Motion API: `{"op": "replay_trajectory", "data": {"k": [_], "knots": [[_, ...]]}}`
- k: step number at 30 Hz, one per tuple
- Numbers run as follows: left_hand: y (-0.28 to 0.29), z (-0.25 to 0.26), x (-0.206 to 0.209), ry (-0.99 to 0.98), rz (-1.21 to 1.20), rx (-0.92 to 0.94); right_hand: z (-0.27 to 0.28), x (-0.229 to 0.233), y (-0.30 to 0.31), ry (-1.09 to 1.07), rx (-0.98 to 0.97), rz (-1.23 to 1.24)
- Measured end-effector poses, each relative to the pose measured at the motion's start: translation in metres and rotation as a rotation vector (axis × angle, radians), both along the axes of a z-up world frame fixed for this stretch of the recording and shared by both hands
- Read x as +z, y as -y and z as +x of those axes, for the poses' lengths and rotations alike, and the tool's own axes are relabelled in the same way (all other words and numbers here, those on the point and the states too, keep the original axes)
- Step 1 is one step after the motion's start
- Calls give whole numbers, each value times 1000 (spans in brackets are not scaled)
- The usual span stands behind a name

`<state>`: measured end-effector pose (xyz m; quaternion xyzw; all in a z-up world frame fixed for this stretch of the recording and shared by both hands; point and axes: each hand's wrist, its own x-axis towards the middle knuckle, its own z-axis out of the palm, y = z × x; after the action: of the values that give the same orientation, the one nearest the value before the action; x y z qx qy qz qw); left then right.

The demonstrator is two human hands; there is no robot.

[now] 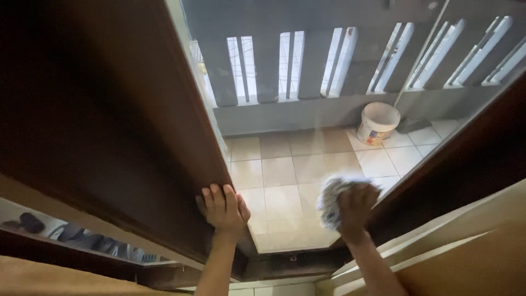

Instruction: The person wipes a glass window pane using a cloth. They hold the wooden frame with one hand and wipe the glass with the other, moving the cloth in vertical and horizontal strokes across the surface.

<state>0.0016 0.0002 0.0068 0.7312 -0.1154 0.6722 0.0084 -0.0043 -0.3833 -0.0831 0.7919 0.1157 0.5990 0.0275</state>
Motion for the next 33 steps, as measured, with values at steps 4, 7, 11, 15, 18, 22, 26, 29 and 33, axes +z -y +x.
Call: {"op": "replay_trajectory", "data": {"k": [4,7,11,15,18,22,26,29,33], "knots": [[-2,-2,-4,12,-3,-8,-36,200,-56,101,-177,98],[2,3,-11,28,-52,-57,6,151,-21,147,-70,35],[0,2,-8,11,3,-30,9,28,-70,-126,-227,413],[-1,7,-13,22,-28,-41,-10,-6,-68,43,234,82],[0,9,-8,28,-16,-37,-6,25,-48,44,17,41],[0,9,-13,21,-38,-38,-23,170,-51,204,-239,64],[0,8,-14,-1,-35,-39,-7,184,-63,174,-241,135],[3,5,-3,20,-31,-14,14,115,-90,-60,-159,253],[3,0,9,39,-26,-39,-12,93,-118,-41,332,36]]}}
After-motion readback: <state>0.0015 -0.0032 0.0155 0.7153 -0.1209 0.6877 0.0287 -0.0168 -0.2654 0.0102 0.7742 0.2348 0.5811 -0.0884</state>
